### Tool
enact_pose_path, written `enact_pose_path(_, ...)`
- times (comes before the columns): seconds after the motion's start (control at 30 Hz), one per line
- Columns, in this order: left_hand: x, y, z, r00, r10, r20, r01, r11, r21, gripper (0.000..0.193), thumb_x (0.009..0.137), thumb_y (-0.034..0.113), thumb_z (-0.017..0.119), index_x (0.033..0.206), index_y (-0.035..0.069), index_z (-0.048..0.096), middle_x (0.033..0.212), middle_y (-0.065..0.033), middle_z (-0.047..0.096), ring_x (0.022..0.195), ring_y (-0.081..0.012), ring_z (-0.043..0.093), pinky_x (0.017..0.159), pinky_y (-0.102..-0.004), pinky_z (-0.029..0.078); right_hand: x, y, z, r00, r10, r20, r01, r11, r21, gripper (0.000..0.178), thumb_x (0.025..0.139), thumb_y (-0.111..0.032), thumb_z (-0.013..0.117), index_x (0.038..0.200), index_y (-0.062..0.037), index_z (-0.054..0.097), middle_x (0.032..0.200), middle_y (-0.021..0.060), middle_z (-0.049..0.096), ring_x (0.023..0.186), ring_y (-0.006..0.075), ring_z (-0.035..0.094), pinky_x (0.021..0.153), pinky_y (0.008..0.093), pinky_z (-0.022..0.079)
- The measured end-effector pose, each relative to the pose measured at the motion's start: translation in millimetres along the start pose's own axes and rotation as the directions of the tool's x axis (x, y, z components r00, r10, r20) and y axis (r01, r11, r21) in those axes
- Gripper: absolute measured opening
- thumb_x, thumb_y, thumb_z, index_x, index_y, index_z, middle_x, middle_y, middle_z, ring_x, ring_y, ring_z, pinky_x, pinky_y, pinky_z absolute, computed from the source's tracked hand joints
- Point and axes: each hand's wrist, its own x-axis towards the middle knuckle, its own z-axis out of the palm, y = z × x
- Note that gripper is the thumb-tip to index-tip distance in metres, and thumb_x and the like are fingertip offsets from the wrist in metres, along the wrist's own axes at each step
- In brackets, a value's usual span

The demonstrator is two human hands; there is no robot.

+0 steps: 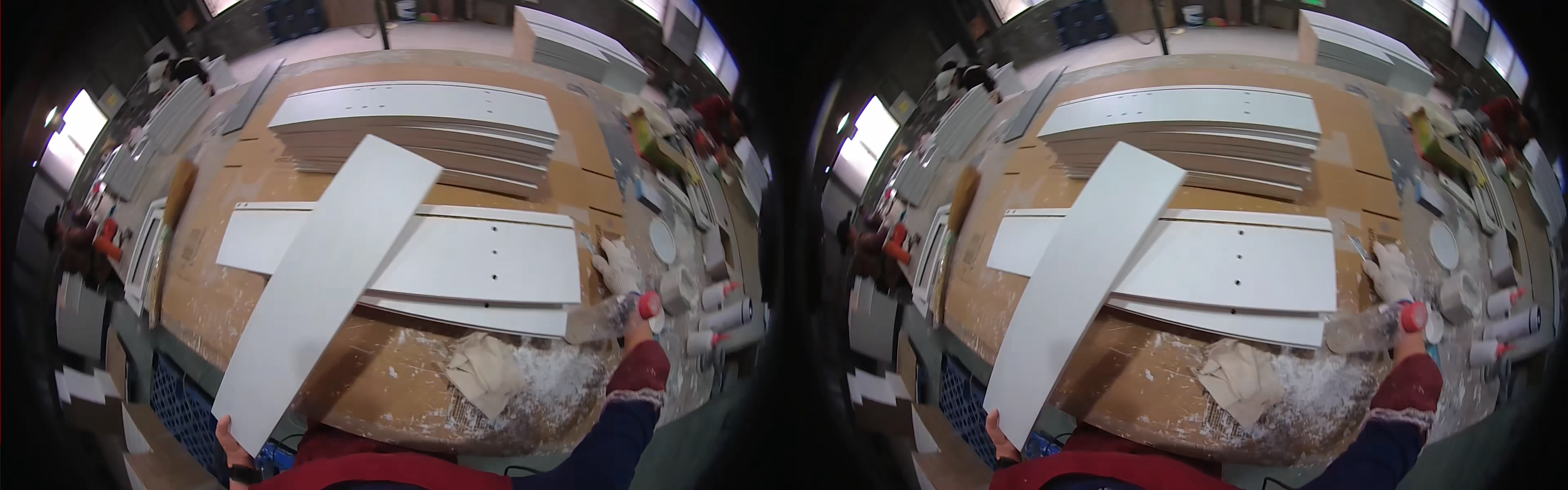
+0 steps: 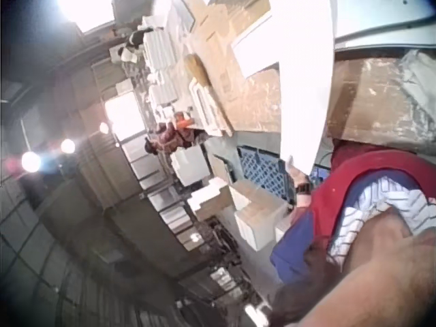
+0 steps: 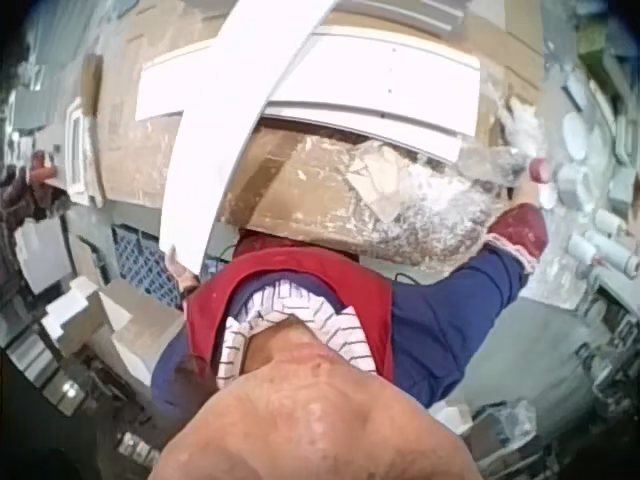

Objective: The person wipes the surface of white rectangular panels with a cloth, then uses a small tool to scrape the edges and corners. They handle the panels one at a time, flipping them over to clean both sides before placing them back on the workbench.

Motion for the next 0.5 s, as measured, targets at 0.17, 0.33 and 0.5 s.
enact_pose_path(0.17,-11,-6,12,0.997,-0.072,-0.038,0.069,0.994,-0.087,0.063,0.070,0.026,0.062,0.124,-0.001,0.044,0.114,-0.0188,0.056,0.101,-0.0341,0.057,0.087,-0.0454,0.049,0,-17,9,0.998,0.059,0.021,-0.058,0.998,-0.010,0.019,0.082,-0.025,0.056,0.089,-0.0076,0.055,0.094,0.0129,0.054,0.093,0.0330,0.051,0.077,0.0418,0.042)
enact_pose_path(0.33,-10,-11,23,0.996,-0.090,-0.018,0.087,0.988,-0.129,0.063,0.070,0.025,0.062,0.124,-0.002,0.044,0.114,-0.0189,0.056,0.100,-0.0343,0.058,0.088,-0.0452,0.049,4,-21,1,0.992,0.126,0.008,-0.126,0.988,0.094,0.018,0.080,-0.022,0.058,0.077,-0.0040,0.054,0.086,0.0142,0.057,0.084,0.0322,0.055,0.073,0.0406,0.043)
enact_pose_path(0.5,-6,-15,3,0.996,-0.092,-0.008,0.089,0.984,-0.154,0.061,0.070,0.024,0.062,0.123,-0.003,0.045,0.115,-0.0186,0.057,0.103,-0.0333,0.058,0.089,-0.0440,0.048,1,-52,-14,0.855,0.417,0.307,-0.511,0.775,0.371,0.018,0.079,-0.019,0.060,0.077,-0.0015,0.054,0.069,0.0148,0.057,0.067,0.0291,0.058,0.062,0.0386,0.045)
